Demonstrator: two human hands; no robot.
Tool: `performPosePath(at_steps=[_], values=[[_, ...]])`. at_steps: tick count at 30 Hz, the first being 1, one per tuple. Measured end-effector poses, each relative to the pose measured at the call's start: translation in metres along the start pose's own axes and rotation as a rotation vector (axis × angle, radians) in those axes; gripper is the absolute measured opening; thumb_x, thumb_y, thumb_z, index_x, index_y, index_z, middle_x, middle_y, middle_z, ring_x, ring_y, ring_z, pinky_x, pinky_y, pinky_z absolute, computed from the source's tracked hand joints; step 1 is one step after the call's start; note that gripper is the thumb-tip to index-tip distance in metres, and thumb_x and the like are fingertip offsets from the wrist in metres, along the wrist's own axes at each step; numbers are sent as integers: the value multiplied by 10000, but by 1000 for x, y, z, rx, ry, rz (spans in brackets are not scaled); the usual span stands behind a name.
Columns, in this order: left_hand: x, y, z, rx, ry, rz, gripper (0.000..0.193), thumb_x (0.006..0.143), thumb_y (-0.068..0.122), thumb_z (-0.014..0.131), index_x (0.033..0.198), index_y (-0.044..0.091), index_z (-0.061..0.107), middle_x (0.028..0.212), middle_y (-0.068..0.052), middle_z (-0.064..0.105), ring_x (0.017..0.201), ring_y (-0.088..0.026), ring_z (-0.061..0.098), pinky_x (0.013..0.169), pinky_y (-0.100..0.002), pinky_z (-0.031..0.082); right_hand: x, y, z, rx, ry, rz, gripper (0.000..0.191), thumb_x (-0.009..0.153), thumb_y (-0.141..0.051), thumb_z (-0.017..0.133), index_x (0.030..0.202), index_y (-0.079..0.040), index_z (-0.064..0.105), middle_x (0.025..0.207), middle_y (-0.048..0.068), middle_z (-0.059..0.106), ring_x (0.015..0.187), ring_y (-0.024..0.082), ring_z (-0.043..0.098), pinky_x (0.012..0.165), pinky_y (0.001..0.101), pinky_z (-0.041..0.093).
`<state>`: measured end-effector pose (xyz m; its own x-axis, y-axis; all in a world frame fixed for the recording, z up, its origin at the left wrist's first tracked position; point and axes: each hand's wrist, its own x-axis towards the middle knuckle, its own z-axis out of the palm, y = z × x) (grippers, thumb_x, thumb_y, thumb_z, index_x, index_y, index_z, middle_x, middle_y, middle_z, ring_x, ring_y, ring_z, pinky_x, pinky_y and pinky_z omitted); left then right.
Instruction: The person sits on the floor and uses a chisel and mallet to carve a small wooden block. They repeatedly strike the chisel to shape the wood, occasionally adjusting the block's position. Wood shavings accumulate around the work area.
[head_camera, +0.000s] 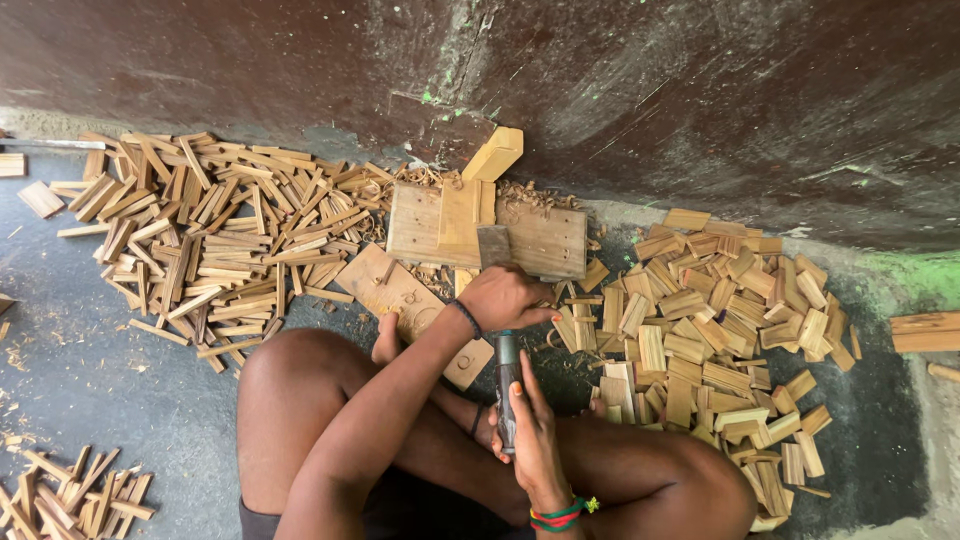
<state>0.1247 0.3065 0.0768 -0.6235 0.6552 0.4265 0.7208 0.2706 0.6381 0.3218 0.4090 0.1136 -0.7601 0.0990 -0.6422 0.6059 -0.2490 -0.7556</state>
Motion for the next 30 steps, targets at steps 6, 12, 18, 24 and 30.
performPosePath(at_steps=[6,12,18,24,30], values=[[2,-1,-4,89,1,-8,399,944,466,685,773,112,755,644,-137,683,647,-350,689,637,-462,553,3,-3,1,14,-18,-9,637,1003,-397,489,1611,-342,309,663,74,577,388,113,491,319,233,368],[-1,-6,-6,58,0,-79,377,937,461,677,790,122,757,655,-123,696,616,-331,694,592,-451,550,4,-4,3,-1,-29,14,639,1004,-394,480,1613,-357,290,659,72,570,388,116,488,317,237,362],[1,-13,-1,38,-95,-229,387,929,460,683,732,130,718,631,-109,690,581,-320,690,582,-455,540,6,-6,3,-27,-26,30,646,1003,-408,477,1617,-359,281,654,76,570,389,119,494,320,239,365],[-1,-19,1,-15,-35,-190,428,913,460,730,672,115,656,620,-118,663,593,-346,668,560,-455,518,3,-5,10,-72,-20,38,682,988,-431,490,1621,-381,239,648,76,565,391,128,512,317,242,362],[11,-35,-10,-22,-115,-218,383,882,457,736,701,131,649,621,-102,651,597,-350,650,543,-481,485,14,-13,26,-49,-8,72,693,987,-434,502,1622,-403,226,664,74,573,402,127,515,322,240,379]])
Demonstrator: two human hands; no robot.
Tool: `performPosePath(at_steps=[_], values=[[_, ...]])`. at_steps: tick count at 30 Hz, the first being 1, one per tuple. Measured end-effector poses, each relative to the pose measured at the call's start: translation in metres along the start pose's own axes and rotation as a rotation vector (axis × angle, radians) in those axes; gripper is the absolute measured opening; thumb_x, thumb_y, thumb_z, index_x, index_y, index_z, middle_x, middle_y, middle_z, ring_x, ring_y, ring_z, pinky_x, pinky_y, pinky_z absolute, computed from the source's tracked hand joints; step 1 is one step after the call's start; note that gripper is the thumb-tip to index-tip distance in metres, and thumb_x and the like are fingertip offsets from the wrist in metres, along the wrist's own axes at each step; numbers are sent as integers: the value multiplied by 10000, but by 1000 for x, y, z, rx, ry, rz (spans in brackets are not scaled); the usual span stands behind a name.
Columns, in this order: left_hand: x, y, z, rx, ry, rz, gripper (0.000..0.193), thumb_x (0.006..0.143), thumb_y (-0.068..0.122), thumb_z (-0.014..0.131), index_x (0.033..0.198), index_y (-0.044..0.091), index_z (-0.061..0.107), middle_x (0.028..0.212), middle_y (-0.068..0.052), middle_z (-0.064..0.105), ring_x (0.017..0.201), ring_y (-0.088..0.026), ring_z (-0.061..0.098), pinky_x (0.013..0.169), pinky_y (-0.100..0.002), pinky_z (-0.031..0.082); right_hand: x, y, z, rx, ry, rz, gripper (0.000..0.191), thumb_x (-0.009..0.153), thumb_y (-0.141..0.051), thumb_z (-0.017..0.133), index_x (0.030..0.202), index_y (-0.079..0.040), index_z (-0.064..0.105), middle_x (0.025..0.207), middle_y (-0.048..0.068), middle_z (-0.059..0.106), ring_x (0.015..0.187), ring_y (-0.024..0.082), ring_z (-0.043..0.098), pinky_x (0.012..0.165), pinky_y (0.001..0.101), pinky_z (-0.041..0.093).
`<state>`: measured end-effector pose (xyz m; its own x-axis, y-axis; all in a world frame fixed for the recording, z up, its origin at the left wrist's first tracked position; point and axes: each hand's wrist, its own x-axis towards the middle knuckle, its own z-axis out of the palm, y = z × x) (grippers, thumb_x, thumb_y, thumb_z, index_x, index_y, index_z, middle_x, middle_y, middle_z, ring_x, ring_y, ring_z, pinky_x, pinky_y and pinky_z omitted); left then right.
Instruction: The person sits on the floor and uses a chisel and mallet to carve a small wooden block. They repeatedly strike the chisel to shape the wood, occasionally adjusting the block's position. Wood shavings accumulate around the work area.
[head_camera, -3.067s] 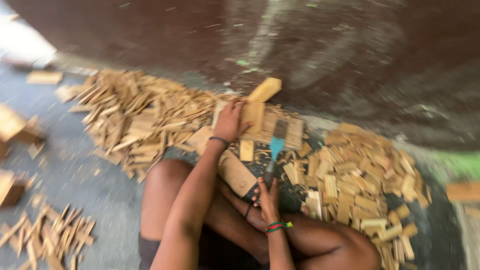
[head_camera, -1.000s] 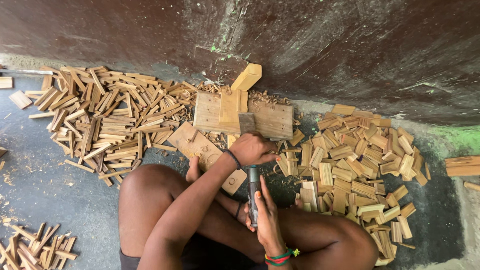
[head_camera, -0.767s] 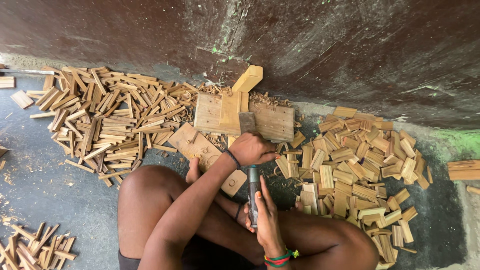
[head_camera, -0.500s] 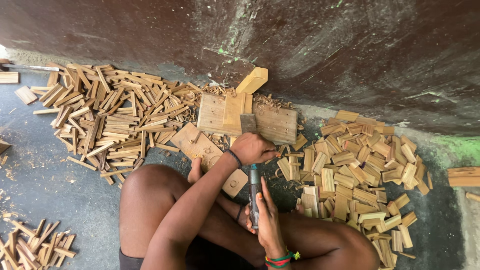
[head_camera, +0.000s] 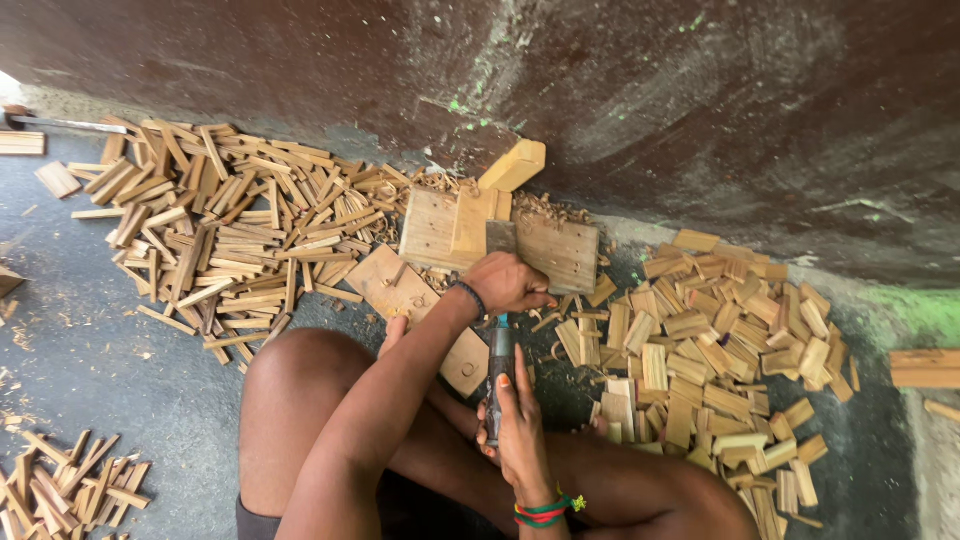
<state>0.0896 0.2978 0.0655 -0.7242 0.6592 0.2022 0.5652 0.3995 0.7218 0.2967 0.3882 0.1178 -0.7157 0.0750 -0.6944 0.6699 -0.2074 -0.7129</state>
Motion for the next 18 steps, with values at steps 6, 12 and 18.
performPosePath(at_steps=[6,12,18], values=[[6,-13,1,11,-31,15,439,899,438,733,654,104,587,601,-104,626,579,-344,634,572,-475,487,4,-7,6,-13,-12,16,720,967,-442,515,1616,-419,203,659,72,567,395,132,509,316,238,381],[27,-31,-9,44,3,21,416,878,421,741,640,105,614,608,-107,645,599,-349,646,580,-474,496,29,-25,16,-49,1,21,716,977,-435,492,1614,-432,165,660,65,569,407,134,515,319,254,376],[36,-42,-4,164,24,52,326,880,475,727,785,165,757,669,-138,687,631,-365,669,583,-463,542,42,-20,18,-10,-9,-65,681,1007,-397,510,1626,-385,225,663,52,561,409,126,500,318,255,368]])
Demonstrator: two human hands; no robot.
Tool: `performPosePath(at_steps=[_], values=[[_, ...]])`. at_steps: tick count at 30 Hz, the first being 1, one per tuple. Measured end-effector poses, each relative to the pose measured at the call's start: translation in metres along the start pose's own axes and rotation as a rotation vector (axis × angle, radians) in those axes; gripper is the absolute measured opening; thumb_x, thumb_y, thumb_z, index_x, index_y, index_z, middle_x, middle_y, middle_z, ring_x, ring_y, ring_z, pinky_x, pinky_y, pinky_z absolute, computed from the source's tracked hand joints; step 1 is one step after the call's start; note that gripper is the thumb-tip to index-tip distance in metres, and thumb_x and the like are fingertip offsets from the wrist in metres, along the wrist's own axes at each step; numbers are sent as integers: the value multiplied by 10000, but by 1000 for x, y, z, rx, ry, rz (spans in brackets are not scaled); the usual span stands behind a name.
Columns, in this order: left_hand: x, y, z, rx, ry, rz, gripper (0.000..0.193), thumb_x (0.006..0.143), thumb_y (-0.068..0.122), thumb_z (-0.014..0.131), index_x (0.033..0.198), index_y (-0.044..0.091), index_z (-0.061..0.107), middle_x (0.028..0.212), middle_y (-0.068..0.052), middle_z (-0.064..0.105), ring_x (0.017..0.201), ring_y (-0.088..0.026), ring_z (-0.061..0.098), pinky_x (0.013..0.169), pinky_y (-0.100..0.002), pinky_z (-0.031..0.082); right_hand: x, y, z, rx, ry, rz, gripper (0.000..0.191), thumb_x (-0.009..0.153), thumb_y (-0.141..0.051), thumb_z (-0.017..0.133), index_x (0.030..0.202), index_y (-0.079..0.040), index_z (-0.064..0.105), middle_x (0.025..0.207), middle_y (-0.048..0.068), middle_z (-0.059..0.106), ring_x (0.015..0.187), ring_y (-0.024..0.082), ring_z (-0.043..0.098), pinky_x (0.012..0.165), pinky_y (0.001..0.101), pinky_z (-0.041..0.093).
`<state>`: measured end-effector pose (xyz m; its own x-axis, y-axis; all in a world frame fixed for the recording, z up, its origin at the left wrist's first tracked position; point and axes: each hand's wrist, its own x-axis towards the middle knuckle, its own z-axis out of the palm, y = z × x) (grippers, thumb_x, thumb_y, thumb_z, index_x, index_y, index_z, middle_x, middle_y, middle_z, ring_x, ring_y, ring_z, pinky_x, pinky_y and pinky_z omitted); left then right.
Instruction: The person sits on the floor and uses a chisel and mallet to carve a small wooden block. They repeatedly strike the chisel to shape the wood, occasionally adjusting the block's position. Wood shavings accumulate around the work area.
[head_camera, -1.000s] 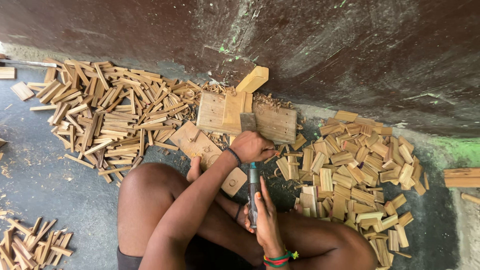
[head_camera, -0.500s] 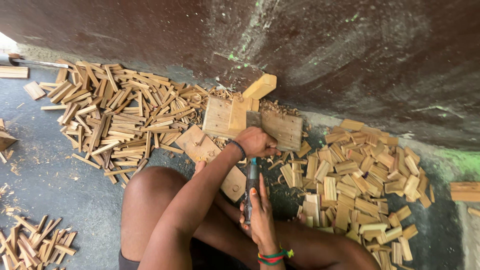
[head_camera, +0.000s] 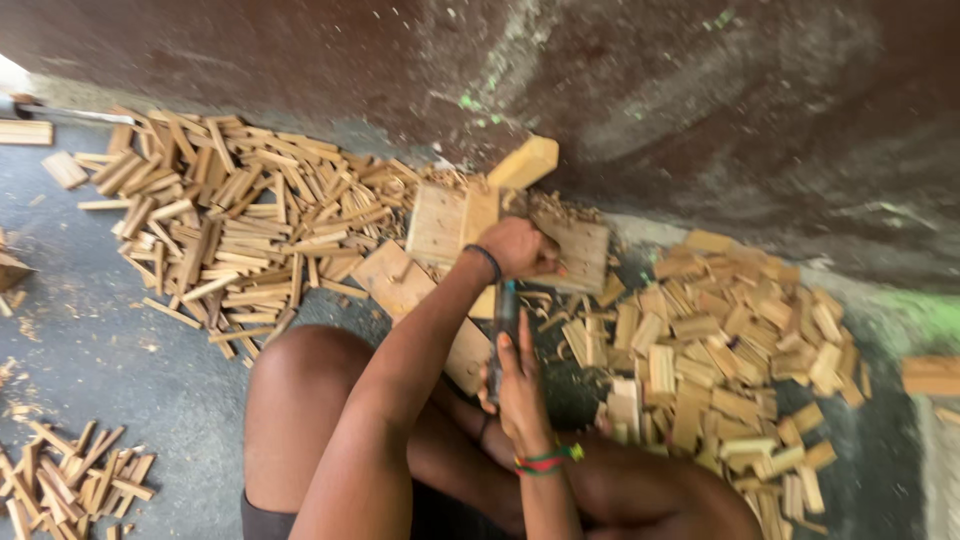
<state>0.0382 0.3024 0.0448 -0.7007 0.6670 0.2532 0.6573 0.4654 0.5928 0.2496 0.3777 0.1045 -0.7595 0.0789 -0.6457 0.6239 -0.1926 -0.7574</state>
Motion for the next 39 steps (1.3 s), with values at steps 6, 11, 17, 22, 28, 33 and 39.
performPosePath(at_steps=[6,11,17,22,28,33,39], values=[[-21,17,6,82,301,79,307,983,436,655,884,157,740,794,-71,743,752,-309,704,741,-434,560,9,4,-8,106,-29,-59,655,1012,-380,508,1625,-366,280,673,65,591,415,131,516,329,253,380],[-52,23,-10,32,432,65,206,977,306,692,1001,107,647,936,-76,704,867,-274,695,901,-424,536,7,11,-37,240,-82,-140,606,1011,-426,482,1590,-378,311,696,62,598,415,108,482,333,241,360],[-63,12,-31,120,553,-308,427,830,273,760,1198,93,640,1110,-113,651,1029,-319,634,894,-456,495,-1,16,-83,424,48,-83,391,1065,-485,450,1348,-216,438,754,58,576,482,126,519,369,250,376],[-63,13,-30,227,497,-364,497,855,353,765,1292,140,660,1135,-102,626,1020,-322,601,892,-470,453,-25,38,-89,257,151,4,546,983,-449,481,1514,-378,376,688,66,565,398,140,465,320,271,347],[-63,4,-16,258,401,-405,344,889,350,731,1195,192,741,1095,-67,639,1010,-303,590,882,-464,454,-23,46,-74,73,143,-28,646,992,-407,516,1600,-398,298,681,73,583,405,136,509,317,268,369],[-63,-7,-12,270,408,-463,275,943,347,724,1142,157,740,1094,-67,651,1020,-286,593,888,-451,461,-19,47,-72,33,150,-20,649,996,-404,508,1604,-403,281,688,75,587,407,136,524,325,259,372],[-64,0,-19,269,407,-565,353,860,398,758,1122,161,738,1095,-80,649,1043,-309,589,896,-465,450,-19,48,-72,38,143,-34,649,992,-410,504,1602,-395,284,685,73,584,395,135,513,313,261,373]])
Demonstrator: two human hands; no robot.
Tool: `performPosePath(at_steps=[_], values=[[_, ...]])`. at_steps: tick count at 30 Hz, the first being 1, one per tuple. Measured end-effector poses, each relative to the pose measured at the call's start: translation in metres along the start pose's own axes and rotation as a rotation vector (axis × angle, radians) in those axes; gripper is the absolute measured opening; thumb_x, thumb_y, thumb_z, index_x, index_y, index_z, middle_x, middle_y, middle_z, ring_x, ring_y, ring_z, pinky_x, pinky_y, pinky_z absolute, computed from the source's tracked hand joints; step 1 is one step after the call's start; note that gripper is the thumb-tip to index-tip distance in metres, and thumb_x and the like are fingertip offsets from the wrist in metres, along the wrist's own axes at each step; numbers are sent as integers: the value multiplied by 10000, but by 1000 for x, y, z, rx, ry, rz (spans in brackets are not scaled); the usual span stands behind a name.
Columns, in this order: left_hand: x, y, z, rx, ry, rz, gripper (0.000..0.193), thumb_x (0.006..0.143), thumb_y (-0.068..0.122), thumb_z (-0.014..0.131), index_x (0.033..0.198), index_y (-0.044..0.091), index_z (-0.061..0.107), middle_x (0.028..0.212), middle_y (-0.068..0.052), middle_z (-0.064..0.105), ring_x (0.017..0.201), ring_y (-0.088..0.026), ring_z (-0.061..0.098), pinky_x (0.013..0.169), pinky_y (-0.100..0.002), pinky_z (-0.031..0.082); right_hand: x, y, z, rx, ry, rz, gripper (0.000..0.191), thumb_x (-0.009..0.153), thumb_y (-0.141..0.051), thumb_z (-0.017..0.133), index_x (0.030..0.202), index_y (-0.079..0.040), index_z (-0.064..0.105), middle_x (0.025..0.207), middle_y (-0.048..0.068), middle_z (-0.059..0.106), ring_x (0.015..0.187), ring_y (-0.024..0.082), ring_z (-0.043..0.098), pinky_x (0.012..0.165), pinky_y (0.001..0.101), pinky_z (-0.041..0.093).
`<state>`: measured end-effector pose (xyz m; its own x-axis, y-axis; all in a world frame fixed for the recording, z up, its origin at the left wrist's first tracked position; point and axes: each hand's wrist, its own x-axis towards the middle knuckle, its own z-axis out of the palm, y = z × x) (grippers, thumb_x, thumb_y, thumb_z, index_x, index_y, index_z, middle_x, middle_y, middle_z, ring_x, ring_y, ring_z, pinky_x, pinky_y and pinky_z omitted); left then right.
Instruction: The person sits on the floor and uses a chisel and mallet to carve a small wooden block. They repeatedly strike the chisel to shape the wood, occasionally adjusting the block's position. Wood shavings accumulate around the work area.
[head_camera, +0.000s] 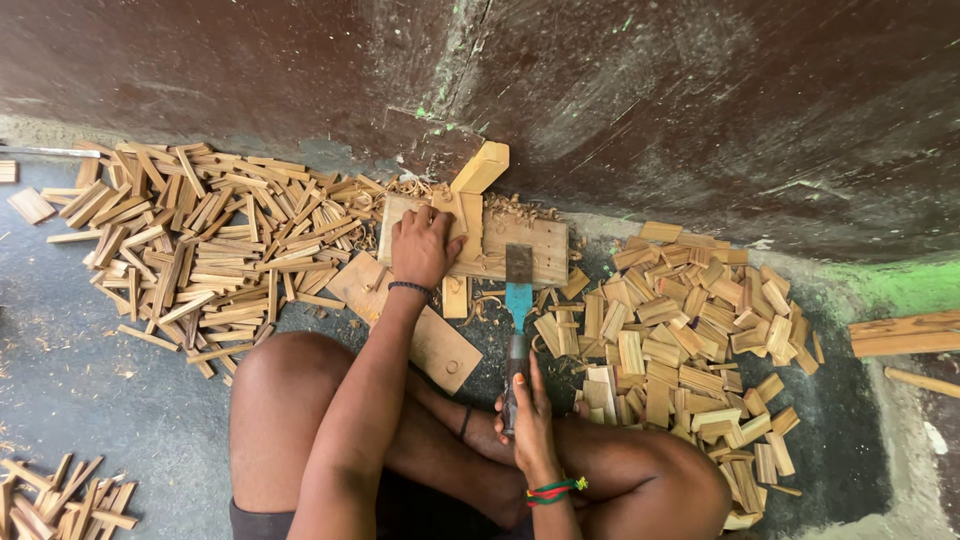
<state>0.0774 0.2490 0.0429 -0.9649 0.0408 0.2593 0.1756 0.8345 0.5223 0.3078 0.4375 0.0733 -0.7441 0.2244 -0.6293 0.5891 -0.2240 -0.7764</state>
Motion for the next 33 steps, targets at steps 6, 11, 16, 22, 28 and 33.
performPosePath(at_steps=[6,11,16,22,28,33], values=[[5,6,-4,-55,110,71,504,827,389,785,1254,129,719,1169,-92,649,1084,-295,571,945,-484,406,-1,-1,0,-14,13,-5,675,976,-429,531,1603,-393,285,681,83,585,393,137,520,316,256,378],[4,8,5,-29,125,156,290,878,302,754,1145,192,782,1175,-1,707,1204,-236,574,1092,-498,357,-1,1,2,-39,29,-3,701,960,-438,554,1604,-385,283,684,80,584,389,136,512,317,254,380],[5,4,11,-41,137,199,194,922,267,732,1091,206,803,1152,17,745,1178,-194,601,1108,-490,362,-2,0,5,-68,20,-14,726,958,-442,556,1616,-376,257,687,80,583,392,128,516,320,249,390],[8,2,10,-62,93,168,192,908,280,743,1080,221,806,1121,30,754,1145,-187,612,1087,-493,393,-2,-3,10,-78,38,25,736,955,-434,547,1616,-382,227,691,84,587,397,133,517,310,257,385],[10,2,6,-144,75,123,237,855,237,773,1090,210,791,1191,-20,706,1179,-259,589,1050,-480,423,0,-4,10,-77,20,19,710,969,-412,532,1616,-382,238,694,77,585,402,130,518,312,247,366],[5,0,1,-253,14,94,342,836,207,765,1178,192,752,1270,-36,648,1213,-289,563,990,-454,450,-2,-4,9,-52,36,27,692,971,-394,530,1607,-373,257,684,77,575,393,136,505,309,260,357]])
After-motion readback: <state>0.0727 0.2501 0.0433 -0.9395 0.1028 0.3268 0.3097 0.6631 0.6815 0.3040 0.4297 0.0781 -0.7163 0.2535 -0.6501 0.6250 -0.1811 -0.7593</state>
